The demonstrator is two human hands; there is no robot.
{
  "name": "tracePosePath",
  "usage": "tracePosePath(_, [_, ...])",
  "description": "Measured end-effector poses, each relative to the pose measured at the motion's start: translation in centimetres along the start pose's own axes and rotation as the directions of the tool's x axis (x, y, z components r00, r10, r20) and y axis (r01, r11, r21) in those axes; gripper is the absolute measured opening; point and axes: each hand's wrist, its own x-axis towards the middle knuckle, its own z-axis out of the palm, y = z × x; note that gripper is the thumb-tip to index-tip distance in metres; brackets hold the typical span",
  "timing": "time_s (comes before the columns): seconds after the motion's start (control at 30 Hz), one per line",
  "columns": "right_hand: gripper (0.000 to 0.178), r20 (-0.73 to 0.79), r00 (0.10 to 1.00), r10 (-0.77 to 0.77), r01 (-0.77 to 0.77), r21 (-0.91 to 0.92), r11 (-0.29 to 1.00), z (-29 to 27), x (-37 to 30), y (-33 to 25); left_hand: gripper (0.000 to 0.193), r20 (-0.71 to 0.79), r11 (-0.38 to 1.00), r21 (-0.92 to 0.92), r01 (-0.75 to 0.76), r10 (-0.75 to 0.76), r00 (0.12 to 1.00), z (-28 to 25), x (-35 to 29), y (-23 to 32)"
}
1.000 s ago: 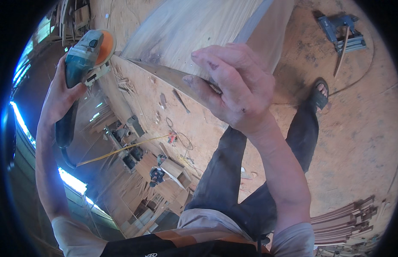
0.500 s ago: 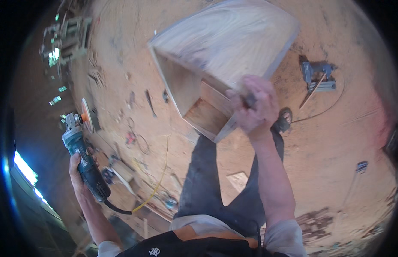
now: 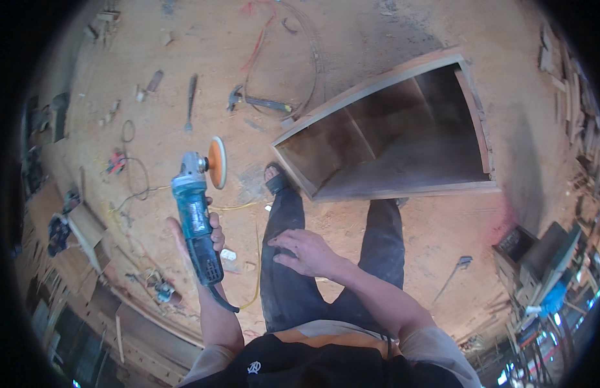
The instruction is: The person cuts thin wooden strips with a circular saw, marks them with a pen, and fits them into a rectangular wooden frame. They repeatedly test fit, trim, and adjust the strips to form a continuous border around the frame.
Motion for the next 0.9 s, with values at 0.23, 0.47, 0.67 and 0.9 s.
tracePosePath(0.23, [0.040, -0.041, 0.825, 0.564, -0.564, 0.018, 0.826, 6.2, -3.7, 9.8, 0.074, -0.395, 0.987, 0.156, -0.026, 0.087, 0.915, -20.1, 5.4, 4.9])
tracePosePath(0.47, [0.040, -0.091, 0.392, 0.916, -0.903, -0.227, 0.364, 6.0, -10.4, 16.0, 0.056, -0.702, 0.404, 0.707, 0.580, 0.300, 0.646, -50.0, 18.7, 11.2])
tracePosePath(0.67, [0.038, -0.197, 0.433, 0.880, -0.900, -0.153, 0.409, 9.3, -12.0, 16.4, 0.101, -0.539, 0.233, 0.745, 0.625, 0.763, 0.358, -67.3, 25.8, 13.4])
tracePosePath(0.9, [0.042, -0.125, 0.397, 0.909, -0.916, -0.110, 0.385, 13.1, -12.3, 15.9, 0.096, -0.661, 0.291, 0.684, 0.669, 0.634, 0.401, -69.8, 26.7, 13.8])
